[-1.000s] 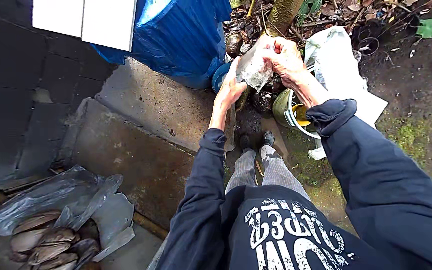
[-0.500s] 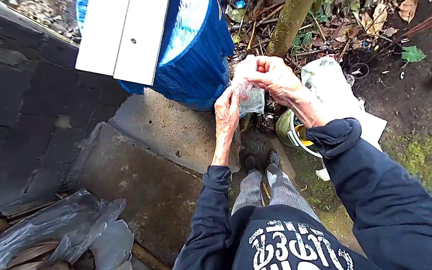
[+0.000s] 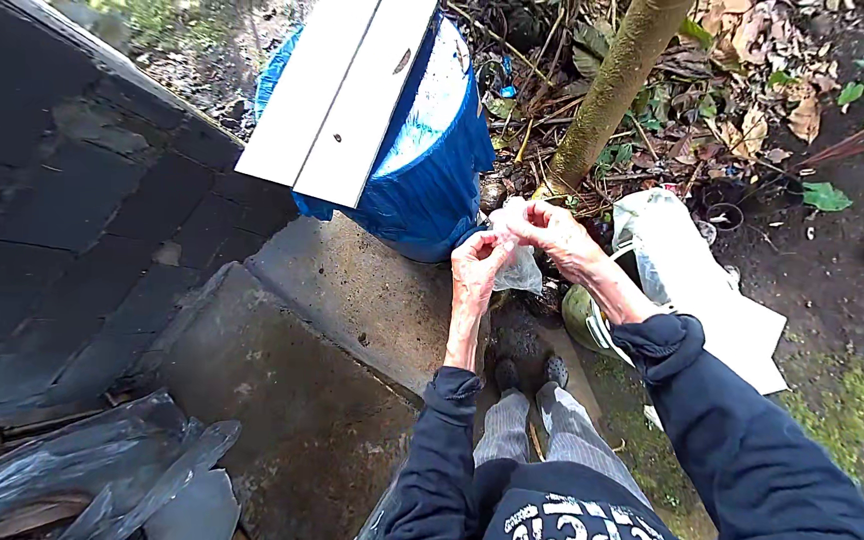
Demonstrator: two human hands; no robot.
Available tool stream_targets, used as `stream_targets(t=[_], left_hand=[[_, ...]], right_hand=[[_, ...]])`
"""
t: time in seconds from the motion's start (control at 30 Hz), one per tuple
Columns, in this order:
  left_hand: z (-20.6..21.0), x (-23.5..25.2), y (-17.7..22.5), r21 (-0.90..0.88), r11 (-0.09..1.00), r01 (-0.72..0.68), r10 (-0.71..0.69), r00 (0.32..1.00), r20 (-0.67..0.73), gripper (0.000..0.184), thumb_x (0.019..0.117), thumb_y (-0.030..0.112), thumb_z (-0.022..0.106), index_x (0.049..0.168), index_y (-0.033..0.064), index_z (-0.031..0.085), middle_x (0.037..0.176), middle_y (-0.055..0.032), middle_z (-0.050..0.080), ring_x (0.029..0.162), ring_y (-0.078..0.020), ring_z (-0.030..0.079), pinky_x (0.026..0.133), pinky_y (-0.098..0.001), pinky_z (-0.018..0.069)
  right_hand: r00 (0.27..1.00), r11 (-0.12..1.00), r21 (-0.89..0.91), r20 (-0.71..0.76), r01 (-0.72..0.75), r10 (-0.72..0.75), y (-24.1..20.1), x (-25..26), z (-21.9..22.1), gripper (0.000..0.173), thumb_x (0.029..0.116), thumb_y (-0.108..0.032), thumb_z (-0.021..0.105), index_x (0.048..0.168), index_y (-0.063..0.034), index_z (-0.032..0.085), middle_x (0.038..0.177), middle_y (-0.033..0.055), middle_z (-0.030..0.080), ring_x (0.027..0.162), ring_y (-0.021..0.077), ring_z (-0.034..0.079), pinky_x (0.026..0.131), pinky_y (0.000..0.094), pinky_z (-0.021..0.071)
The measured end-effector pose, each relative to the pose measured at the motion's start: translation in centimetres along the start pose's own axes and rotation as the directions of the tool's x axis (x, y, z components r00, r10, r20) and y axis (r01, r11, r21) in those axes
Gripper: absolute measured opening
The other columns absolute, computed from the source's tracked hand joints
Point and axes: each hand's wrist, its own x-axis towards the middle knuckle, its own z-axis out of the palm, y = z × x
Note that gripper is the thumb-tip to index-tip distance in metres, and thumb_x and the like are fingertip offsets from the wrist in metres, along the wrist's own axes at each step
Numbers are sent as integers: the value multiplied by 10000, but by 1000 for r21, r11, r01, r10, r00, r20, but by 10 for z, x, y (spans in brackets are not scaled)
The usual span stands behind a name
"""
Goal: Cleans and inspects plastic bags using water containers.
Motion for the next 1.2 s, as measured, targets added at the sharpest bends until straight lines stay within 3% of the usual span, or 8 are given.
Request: stream_targets(t=[0.13,0.27,0.37,0.53,0.77,0.9,1.07,1.2], left_hand=[[-4,-6,1,-81,992,99,-94,994,61,245,908,73,762,1126,-25,705,1011,-174,731,886,-268,732,842,-447,629],[-5,-19,6,-140,971,195,-189,980,55,254,977,122,699,1170,-44,703,1074,-198,724,937,-299,733,862,-485,628],[-2,-25,5,-201,950,241,-250,968,-24,245,1003,159,669,1145,-36,712,1076,-201,719,941,-319,725,829,-514,627],[1,-34,5,-221,949,225,-250,964,-93,232,992,158,684,1128,-26,726,1064,-188,727,944,-296,723,832,-474,623],[-12,-37,17,-386,894,226,-329,917,-226,238,984,144,680,1150,-23,713,1064,-183,726,938,-299,723,884,-481,602],[-22,-37,23,-486,846,221,-365,903,-225,244,1032,148,585,1186,-27,657,1039,-203,717,935,-333,723,902,-520,595],[-25,-38,26,-565,805,179,-369,898,-240,244,1080,158,487,1214,2,618,1055,-192,708,982,-341,715,929,-557,575],[-24,-37,11,-632,759,155,-384,891,-242,211,1076,157,489,1216,30,581,978,-142,678,893,-299,702,904,-540,584]], right_hand=[[997,998,0,-50,57,-57,14,12,8,277,940,-269,750,1152,-114,661,973,49,697,828,140,664,748,329,583],[992,999,-7,-111,52,-53,27,10,10,243,938,-281,760,1070,-106,654,907,50,688,771,141,662,715,332,588],[998,995,96,-62,21,-15,28,8,10,258,954,-217,744,1141,-77,634,993,90,717,837,192,713,763,371,623],[1000,988,153,-3,27,-26,29,-2,16,429,906,-132,784,1303,-90,625,1130,89,725,970,193,716,860,372,616],[1000,996,91,-9,-8,9,31,-10,4,322,922,-128,767,1217,-50,667,1027,104,733,862,208,732,806,381,634],[999,998,62,48,-14,11,35,-16,-10,274,940,-129,745,1193,-45,681,1014,102,734,869,205,728,828,394,629],[998,968,251,-68,1,17,38,-22,-10,225,1035,-198,624,1187,-33,631,1024,111,722,884,216,732,858,413,627],[988,926,377,-155,35,26,30,-23,5,249,1070,-188,549,1269,-42,581,1096,131,718,931,246,737,867,429,626]])
